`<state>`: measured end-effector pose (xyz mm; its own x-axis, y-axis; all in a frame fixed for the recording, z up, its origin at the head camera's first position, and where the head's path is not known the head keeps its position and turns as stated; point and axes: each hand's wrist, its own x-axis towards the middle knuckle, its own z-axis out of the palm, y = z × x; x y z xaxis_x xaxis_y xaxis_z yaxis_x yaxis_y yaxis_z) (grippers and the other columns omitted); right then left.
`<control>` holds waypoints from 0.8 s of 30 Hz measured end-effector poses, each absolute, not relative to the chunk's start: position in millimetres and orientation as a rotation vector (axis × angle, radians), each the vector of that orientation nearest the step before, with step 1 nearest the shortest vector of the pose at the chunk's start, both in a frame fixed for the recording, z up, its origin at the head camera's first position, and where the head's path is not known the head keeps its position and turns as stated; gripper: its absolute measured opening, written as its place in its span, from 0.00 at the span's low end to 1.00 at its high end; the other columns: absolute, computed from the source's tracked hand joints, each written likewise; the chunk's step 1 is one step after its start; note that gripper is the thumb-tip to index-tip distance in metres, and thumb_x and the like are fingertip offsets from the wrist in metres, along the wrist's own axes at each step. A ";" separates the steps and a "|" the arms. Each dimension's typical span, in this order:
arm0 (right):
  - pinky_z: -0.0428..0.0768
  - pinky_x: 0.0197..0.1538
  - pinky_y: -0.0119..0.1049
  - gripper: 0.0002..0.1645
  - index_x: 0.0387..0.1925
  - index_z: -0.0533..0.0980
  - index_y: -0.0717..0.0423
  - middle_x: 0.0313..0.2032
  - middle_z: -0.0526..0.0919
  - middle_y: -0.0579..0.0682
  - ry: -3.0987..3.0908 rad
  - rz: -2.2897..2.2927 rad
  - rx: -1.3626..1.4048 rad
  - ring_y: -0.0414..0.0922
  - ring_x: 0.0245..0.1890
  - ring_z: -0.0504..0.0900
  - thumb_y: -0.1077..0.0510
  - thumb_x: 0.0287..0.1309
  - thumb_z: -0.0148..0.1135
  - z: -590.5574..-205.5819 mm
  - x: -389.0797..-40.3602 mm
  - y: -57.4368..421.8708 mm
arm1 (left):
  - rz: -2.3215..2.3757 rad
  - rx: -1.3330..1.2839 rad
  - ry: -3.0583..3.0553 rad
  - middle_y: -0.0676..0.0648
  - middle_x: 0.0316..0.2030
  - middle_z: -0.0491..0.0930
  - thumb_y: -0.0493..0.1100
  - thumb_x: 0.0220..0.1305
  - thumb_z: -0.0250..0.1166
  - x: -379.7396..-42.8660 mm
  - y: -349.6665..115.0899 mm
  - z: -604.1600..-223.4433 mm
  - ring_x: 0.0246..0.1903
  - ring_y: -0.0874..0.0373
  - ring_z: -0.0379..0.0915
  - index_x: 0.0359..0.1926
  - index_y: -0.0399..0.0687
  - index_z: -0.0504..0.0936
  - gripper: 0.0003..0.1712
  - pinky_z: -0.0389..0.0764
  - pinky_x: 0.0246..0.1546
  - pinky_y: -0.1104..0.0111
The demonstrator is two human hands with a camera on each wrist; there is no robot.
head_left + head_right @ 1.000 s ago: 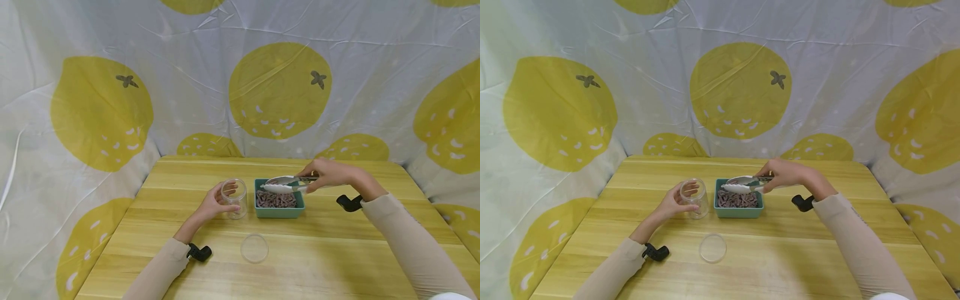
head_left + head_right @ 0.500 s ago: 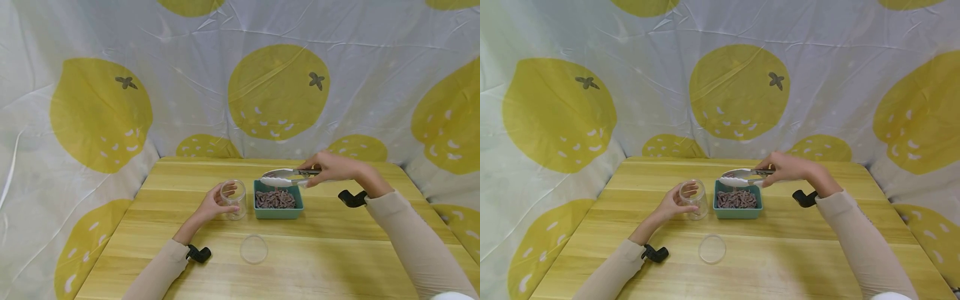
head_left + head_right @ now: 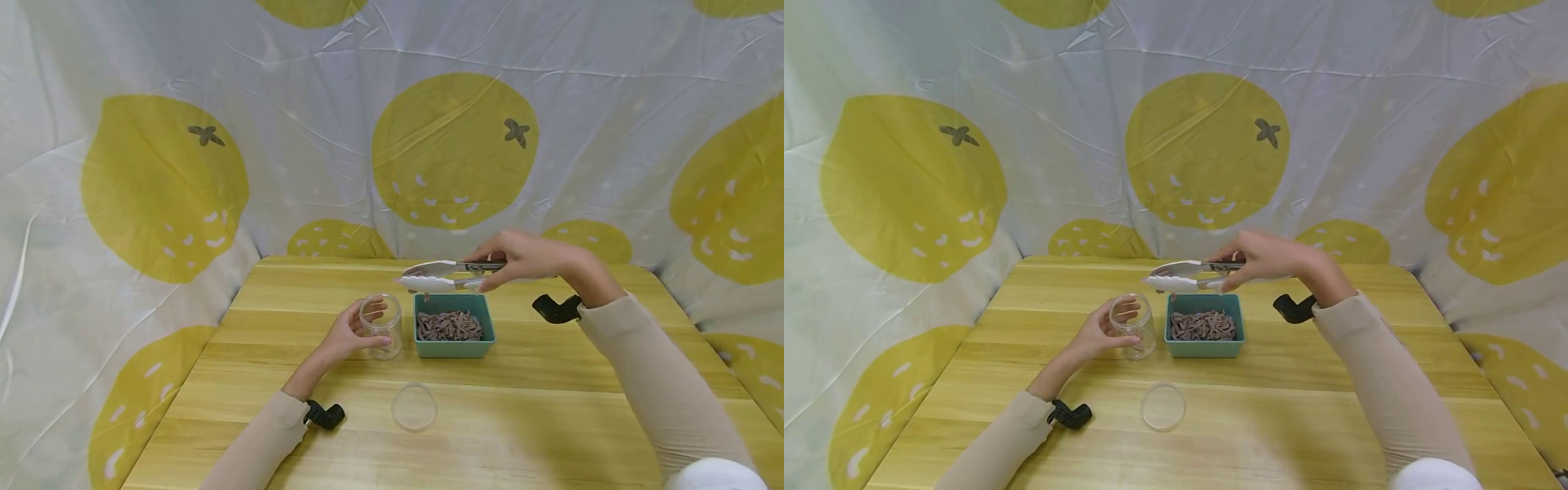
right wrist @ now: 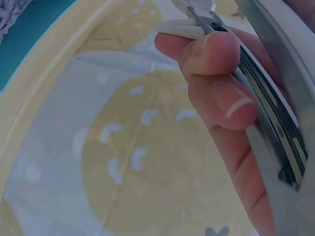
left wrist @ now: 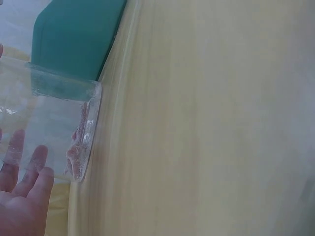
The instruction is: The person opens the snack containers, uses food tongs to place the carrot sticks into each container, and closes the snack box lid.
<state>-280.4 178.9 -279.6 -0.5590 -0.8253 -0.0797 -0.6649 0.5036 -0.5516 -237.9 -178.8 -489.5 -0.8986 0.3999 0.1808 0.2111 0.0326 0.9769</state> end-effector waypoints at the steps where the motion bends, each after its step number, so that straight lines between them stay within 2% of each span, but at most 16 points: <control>1: 0.58 0.24 0.33 0.33 0.63 0.77 0.58 0.14 0.53 0.40 2.417 -0.667 -1.249 0.37 0.15 0.47 0.47 0.60 0.71 -278.2 -280.8 175.2 | 1.992 0.641 2.148 0.29 0.67 0.66 0.29 0.54 0.75 -237.6 -179.0 -489.4 0.67 0.35 0.61 0.72 0.35 0.63 0.46 0.64 0.67 0.46; 6: 0.61 0.24 0.33 0.34 0.64 0.76 0.54 0.15 0.55 0.39 2.420 -0.630 -1.278 0.37 0.15 0.50 0.45 0.60 0.71 -274.3 -282.3 156.3 | 1.988 0.651 2.157 0.29 0.67 0.66 0.29 0.55 0.75 -236.9 -179.0 -489.8 0.67 0.34 0.61 0.72 0.35 0.63 0.45 0.66 0.66 0.48; 10: 0.60 0.25 0.33 0.33 0.63 0.77 0.56 0.17 0.59 0.40 2.389 -0.643 -1.344 0.36 0.16 0.51 0.47 0.59 0.72 -276.8 -284.6 142.3 | 1.979 0.654 2.169 0.30 0.67 0.67 0.29 0.55 0.74 -236.6 -178.4 -489.7 0.67 0.34 0.61 0.72 0.35 0.62 0.46 0.66 0.66 0.48; 14: 0.59 0.24 0.33 0.33 0.62 0.77 0.58 0.18 0.61 0.42 2.359 -0.661 -1.378 0.36 0.16 0.51 0.48 0.58 0.73 -282.3 -287.0 130.0 | 1.972 0.622 2.175 0.35 0.66 0.69 0.30 0.54 0.75 -235.2 -177.8 -487.7 0.67 0.37 0.64 0.72 0.39 0.64 0.46 0.68 0.65 0.50; 19: 0.60 0.23 0.33 0.33 0.61 0.78 0.57 0.22 0.71 0.43 2.360 -0.666 -1.354 0.37 0.15 0.54 0.48 0.57 0.74 -291.2 -288.9 119.3 | 1.961 0.581 2.182 0.38 0.65 0.71 0.31 0.54 0.76 -234.4 -177.6 -486.4 0.65 0.42 0.67 0.73 0.45 0.64 0.47 0.70 0.64 0.54; 24: 0.63 0.24 0.33 0.32 0.61 0.79 0.56 0.31 0.80 0.42 2.348 -0.684 -1.322 0.38 0.16 0.56 0.49 0.56 0.74 -301.7 -291.2 113.9 | 1.959 0.552 2.200 0.35 0.63 0.73 0.30 0.54 0.76 -233.7 -178.0 -487.3 0.64 0.41 0.69 0.72 0.42 0.63 0.47 0.72 0.63 0.55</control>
<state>-291.2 113.9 -301.7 -0.4979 -0.8642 -0.0723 -0.6905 0.4455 -0.5700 -233.7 -178.0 -487.3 -0.9221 0.3631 0.1337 0.1748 0.0826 0.9811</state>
